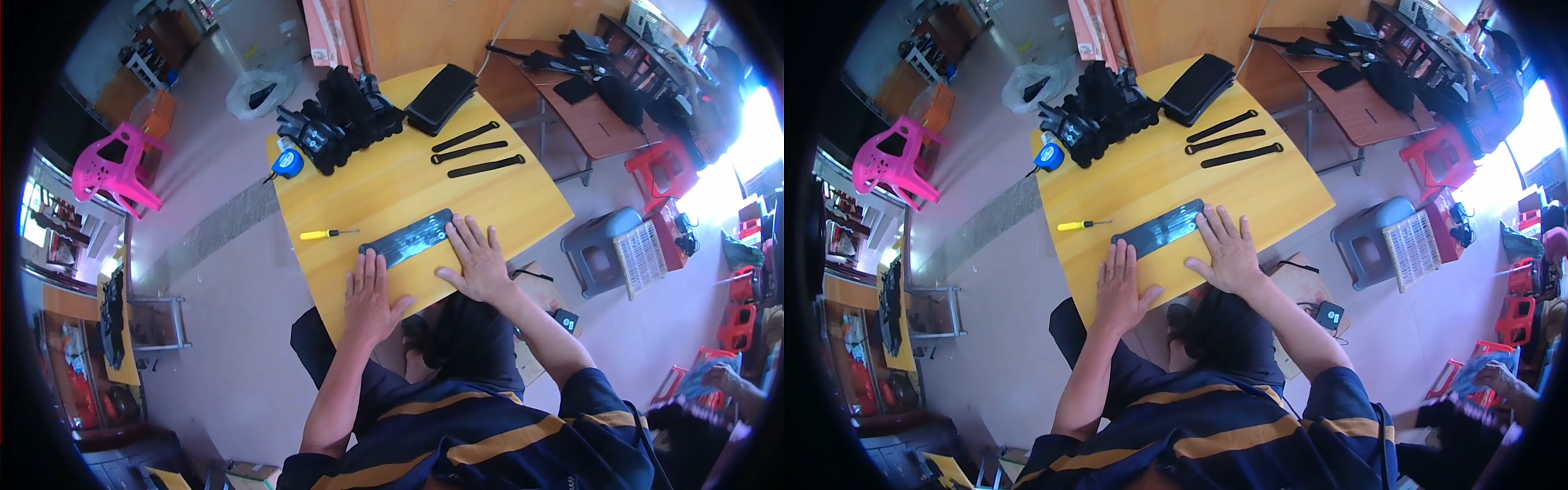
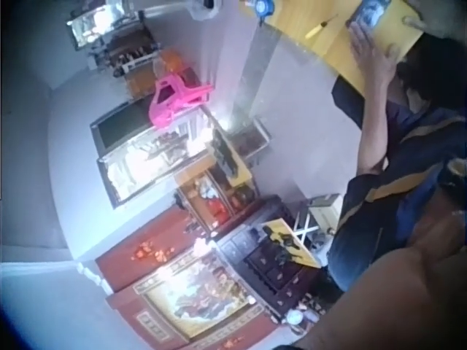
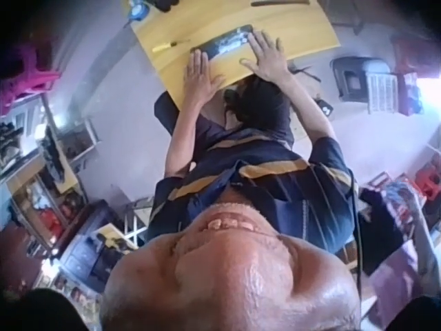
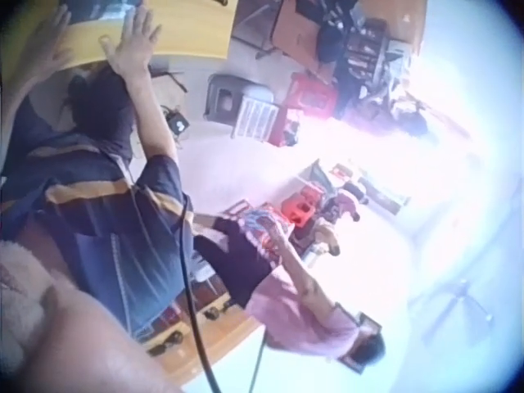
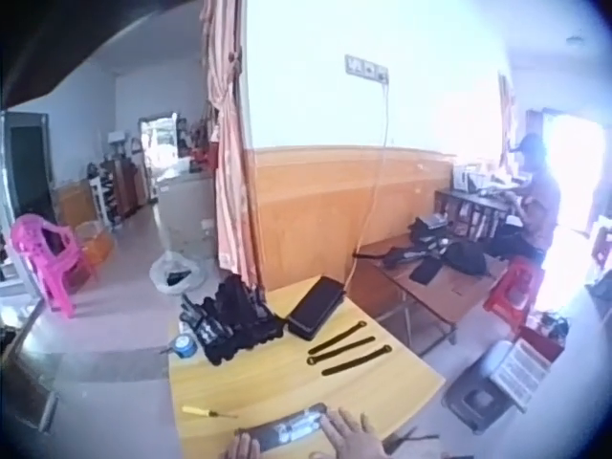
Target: The recorder aligns several black straps on a table, handles them, and then measures one of them using a blue tape measure.
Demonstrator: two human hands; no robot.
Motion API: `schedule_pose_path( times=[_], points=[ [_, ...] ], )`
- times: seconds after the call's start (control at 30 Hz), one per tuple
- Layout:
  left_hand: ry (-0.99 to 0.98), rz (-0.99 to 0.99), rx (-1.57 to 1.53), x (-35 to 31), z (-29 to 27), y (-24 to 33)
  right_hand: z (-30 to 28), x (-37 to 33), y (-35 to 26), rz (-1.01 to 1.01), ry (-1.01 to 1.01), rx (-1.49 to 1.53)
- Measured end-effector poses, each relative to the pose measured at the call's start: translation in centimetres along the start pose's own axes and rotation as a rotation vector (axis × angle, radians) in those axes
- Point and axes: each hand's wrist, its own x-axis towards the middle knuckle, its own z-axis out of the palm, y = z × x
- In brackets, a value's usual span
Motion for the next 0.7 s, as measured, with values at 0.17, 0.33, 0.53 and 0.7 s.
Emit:
schedule_pose_path(
  times=[0.17, 0.33, 0.53, 0.7],
  points=[
    [0.028, 0.009, 0.003, -0.3, 0.6, -0.5, 0.4, 0.1, -1.2, 0.049, 0.049, 0.041],
    [-0.014, -0.011, -0.013, -0.3, 0.3, -0.1, 1.3, 0.5, -6.9, -0.367, 0.118, 0.219],
    [-0.057, -0.033, 0.037, -0.3, -0.3, 0.0, 1.5, 0.7, -8.0, -0.401, 0.006, 0.2],
    [0.013, -0.006, -0.005, -0.5, 0.0, -0.4, 1.3, -0.1, -3.8, -0.287, 0.003, 0.159]
  ],
)
